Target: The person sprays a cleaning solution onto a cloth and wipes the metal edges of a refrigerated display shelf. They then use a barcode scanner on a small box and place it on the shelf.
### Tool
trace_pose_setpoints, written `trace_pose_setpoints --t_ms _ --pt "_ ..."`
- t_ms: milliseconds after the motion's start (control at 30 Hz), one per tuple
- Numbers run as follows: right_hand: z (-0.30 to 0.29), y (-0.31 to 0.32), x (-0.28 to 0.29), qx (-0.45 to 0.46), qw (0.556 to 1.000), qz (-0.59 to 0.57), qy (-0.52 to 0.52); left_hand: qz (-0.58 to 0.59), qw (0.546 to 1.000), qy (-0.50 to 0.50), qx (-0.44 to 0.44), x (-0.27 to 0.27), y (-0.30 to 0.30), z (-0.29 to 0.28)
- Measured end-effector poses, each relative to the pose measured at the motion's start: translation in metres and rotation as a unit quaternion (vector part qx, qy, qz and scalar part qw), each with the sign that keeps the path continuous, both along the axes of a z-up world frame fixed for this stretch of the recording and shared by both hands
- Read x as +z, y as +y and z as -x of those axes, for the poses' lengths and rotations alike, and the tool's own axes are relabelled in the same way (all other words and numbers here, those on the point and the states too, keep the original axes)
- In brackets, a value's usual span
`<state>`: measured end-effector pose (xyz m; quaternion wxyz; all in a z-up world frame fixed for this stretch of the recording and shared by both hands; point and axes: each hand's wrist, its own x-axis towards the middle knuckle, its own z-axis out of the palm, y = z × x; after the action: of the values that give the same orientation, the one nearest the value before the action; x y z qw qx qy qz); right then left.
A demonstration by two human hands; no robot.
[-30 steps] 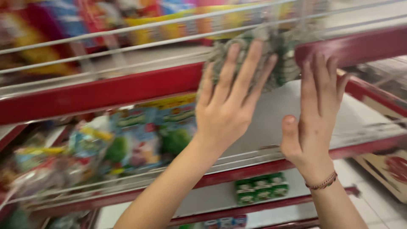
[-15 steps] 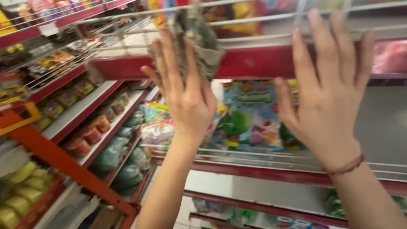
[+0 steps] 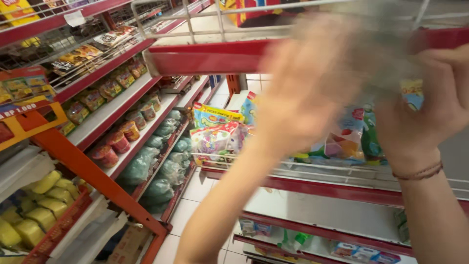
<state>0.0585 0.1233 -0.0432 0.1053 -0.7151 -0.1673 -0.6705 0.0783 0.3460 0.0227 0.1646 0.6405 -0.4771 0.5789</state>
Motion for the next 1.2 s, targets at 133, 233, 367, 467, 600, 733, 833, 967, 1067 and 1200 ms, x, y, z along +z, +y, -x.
trace_pose_setpoints --t_ms 133,233,367,467,600,733,833,967,1067,1200 --pt "-0.009 -0.002 -0.007 0.012 0.999 -0.009 -0.033 0.026 0.984 -0.158 0.074 -0.001 -0.029 0.0" --pt "-0.012 -0.006 -0.009 0.016 0.999 -0.009 -0.044 0.016 0.974 -0.211 0.086 -0.005 -0.015 -0.024" --pt "-0.011 -0.007 -0.013 0.036 0.999 -0.006 -0.031 0.001 0.982 -0.173 0.073 -0.007 0.027 -0.043" --pt "-0.007 -0.009 -0.012 0.058 0.998 -0.007 -0.015 0.014 0.986 -0.135 0.093 -0.005 0.062 -0.051" --pt "-0.002 -0.006 -0.01 0.061 0.998 -0.016 0.001 0.068 0.985 -0.093 0.125 -0.009 0.117 -0.066" --pt "0.002 -0.002 -0.004 0.049 0.999 -0.009 -0.01 0.152 0.98 -0.048 0.118 -0.014 0.136 -0.07" --pt "0.004 0.004 -0.002 0.036 0.999 0.007 -0.032 0.132 0.986 -0.06 0.079 -0.015 0.097 -0.051" --pt "0.006 0.007 -0.006 0.033 0.999 -0.013 -0.027 -0.003 0.999 -0.048 0.021 -0.014 0.004 -0.02" --pt "0.004 0.008 -0.007 0.033 0.999 -0.018 -0.027 -0.014 0.988 -0.133 0.076 -0.014 -0.018 -0.023" --pt "0.007 0.008 -0.005 0.023 0.999 -0.024 -0.021 -0.001 0.982 -0.152 0.115 -0.015 0.046 -0.052"
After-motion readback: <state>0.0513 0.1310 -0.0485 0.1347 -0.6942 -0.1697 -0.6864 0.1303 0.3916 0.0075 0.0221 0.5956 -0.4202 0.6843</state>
